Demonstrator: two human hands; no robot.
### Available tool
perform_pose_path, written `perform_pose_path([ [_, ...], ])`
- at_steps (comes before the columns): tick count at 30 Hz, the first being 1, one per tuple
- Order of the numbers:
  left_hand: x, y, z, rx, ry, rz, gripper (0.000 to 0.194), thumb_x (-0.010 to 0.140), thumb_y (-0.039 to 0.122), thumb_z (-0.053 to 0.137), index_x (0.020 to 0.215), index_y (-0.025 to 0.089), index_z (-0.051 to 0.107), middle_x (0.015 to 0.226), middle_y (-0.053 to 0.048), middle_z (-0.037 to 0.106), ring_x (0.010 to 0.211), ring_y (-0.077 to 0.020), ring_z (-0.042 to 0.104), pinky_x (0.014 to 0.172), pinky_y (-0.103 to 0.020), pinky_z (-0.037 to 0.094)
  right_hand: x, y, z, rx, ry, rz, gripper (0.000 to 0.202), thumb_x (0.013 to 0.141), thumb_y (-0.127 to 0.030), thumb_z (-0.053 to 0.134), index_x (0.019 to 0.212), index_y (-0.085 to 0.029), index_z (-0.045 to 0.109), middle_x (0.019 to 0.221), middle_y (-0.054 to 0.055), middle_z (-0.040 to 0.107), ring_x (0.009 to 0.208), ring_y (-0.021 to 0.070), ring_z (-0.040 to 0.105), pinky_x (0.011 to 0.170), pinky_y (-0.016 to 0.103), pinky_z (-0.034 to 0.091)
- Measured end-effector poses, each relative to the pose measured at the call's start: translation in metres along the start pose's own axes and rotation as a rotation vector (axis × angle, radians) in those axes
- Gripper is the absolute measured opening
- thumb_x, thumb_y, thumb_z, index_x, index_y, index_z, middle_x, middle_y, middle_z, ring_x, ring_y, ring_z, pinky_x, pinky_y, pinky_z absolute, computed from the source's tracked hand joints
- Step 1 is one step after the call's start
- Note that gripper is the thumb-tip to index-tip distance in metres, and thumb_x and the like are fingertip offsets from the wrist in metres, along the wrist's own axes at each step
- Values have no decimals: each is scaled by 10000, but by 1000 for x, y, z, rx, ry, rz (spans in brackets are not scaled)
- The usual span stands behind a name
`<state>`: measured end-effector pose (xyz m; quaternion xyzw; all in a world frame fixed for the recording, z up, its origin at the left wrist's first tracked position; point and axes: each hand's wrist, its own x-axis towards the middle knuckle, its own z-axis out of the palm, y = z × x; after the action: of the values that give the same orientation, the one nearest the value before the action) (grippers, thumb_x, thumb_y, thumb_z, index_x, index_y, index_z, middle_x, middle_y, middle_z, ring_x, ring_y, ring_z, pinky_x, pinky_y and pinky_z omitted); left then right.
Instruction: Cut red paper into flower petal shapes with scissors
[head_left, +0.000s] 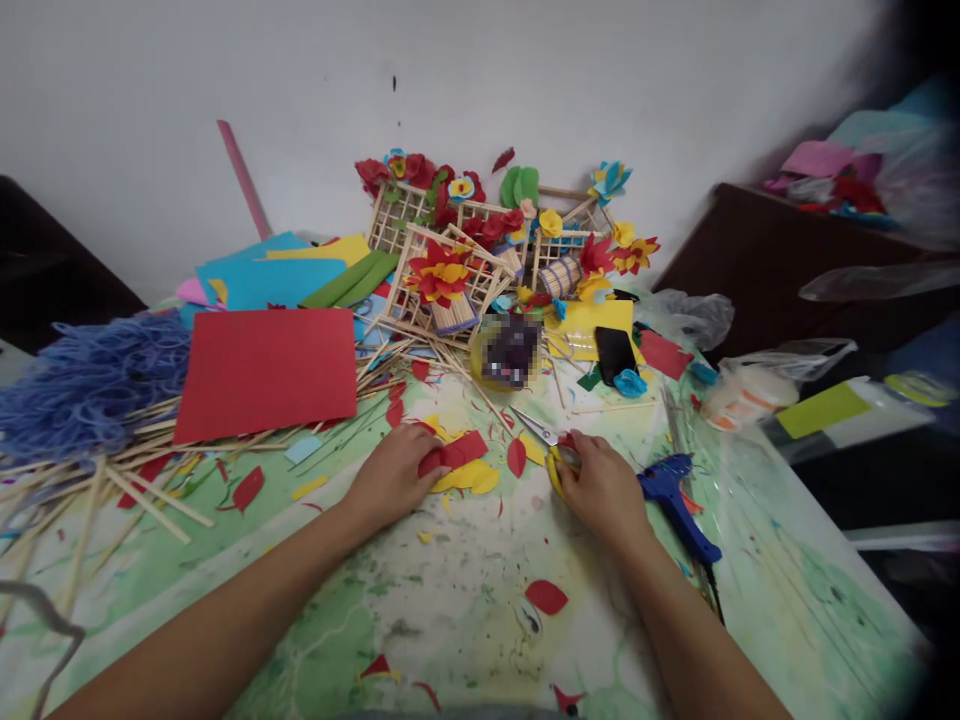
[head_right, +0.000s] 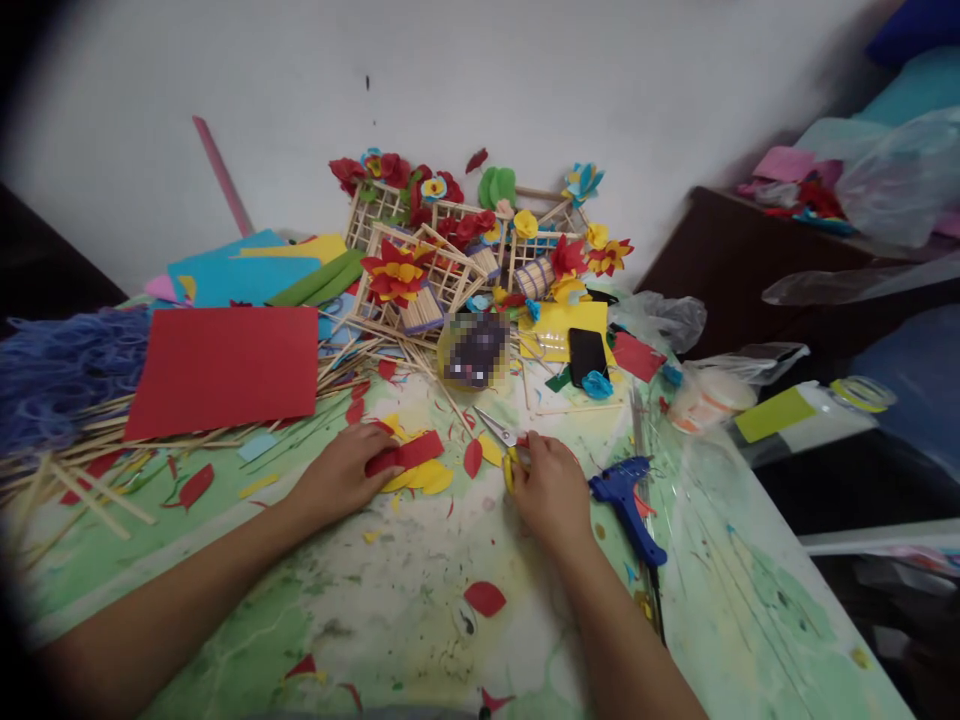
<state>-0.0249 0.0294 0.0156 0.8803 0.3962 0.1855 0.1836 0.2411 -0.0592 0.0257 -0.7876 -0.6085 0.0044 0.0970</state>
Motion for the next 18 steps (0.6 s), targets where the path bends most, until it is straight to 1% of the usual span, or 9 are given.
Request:
perform_pose_path([
  [2,1,-2,2,-31,-14,-31,281,794,365,574,961,155,654,968,-135,627,936,-285,543,824,-415,424,-1,-1,-1,5,-8,-2,418,829,-263,514,1217,-109,545,1113,130,622,1022,229,554,878,301,382],
  [4,2,-4,3,-73,-30,-45,260,792,351,579,956,165,657,949,-123,633,920,-276,545,822,-409,419,-2,-2,-3,0,-6,-4,400,839,-269,505,1203,-111,555,1104,129,625,1026,234,541,885,313,380],
  [8,5,-8,3,-165,-29,-73,188,790,288,579,919,178,662,891,-97,648,872,-248,559,801,-383,414,-4,-6,-9,-28,65,-22,370,862,-287,483,1158,-94,589,1071,147,630,1036,270,496,901,360,369],
  [11,6,-6,0,-234,-30,-91,175,807,260,550,913,172,657,872,-89,650,834,-226,569,762,-350,424,-2,-16,-14,81,98,-93,357,874,-296,479,1141,-94,602,1077,140,629,1036,260,490,919,349,362],
  [13,6,-2,-3,-277,-48,-53,163,819,250,530,886,175,659,860,-79,652,823,-212,569,749,-330,424,0,-27,-15,240,52,-157,355,871,-324,496,1131,-112,611,1076,128,633,1030,248,501,920,341,362],
  [15,7,5,-7,-310,-45,7,152,825,246,525,853,182,660,846,-69,652,828,-201,565,755,-318,418,4,-41,-14,430,-36,-190,367,846,-362,538,1109,-121,626,1064,131,639,1013,247,518,900,348,369],
  [17,7,11,-12,-330,-25,63,144,826,252,532,834,189,661,820,-60,647,823,-193,561,756,-311,413,6,-53,-12,572,-125,-208,378,797,-374,601,1077,-124,644,999,122,659,932,230,555,830,329,397],
  [18,7,13,-13,-335,-12,88,145,828,259,534,831,191,663,810,-58,644,819,-190,559,754,-309,411,6,-58,-10,614,-157,-219,338,778,-354,622,1032,-135,664,931,98,674,859,207,573,773,301,409],
])
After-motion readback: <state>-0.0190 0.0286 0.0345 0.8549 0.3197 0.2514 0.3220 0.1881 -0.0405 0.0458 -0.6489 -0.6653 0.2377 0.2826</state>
